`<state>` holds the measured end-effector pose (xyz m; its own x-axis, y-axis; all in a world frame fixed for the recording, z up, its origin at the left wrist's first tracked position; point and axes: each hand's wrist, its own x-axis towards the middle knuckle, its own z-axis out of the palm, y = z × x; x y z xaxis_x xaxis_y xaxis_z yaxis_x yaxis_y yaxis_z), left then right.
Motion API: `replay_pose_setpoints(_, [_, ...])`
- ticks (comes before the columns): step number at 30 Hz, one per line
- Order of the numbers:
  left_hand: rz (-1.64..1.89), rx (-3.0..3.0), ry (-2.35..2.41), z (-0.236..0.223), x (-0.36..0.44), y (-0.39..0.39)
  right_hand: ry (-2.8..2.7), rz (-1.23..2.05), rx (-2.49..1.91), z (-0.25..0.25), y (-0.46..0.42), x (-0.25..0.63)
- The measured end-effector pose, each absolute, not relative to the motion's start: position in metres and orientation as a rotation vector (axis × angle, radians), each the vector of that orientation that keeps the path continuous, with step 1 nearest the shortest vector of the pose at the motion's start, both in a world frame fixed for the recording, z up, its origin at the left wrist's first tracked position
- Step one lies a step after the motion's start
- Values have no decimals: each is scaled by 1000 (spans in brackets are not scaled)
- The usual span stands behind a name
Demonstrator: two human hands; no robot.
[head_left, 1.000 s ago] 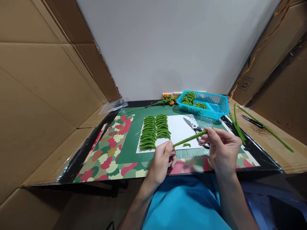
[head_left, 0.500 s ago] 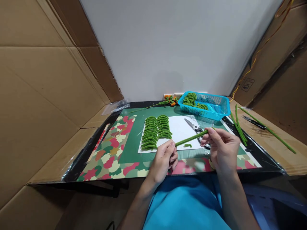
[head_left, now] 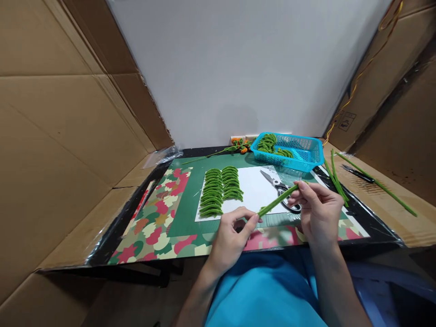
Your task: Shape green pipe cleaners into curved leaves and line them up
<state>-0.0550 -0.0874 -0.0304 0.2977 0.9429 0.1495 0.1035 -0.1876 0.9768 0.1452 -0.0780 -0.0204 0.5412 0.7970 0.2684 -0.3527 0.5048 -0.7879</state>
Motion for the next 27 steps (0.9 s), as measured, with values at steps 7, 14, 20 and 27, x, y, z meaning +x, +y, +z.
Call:
replay_pose_setpoints(7, [1017,1358,938,-33,-52,-82,-686,763,-755,-20,-78,148])
replay_pose_setpoints(14, [1231,1427,1002,-35,-49,-92,-642,754,-805,-19,-77,146])
replay_pose_setpoints(20, [1314,1524,1166,-42,-46,-99,-650,800,-823,-21,-77,149])
replay_pose_setpoints(27, [1530,1760,1164,-40,-45,-106,-626,876,-824,-23,-76,153])
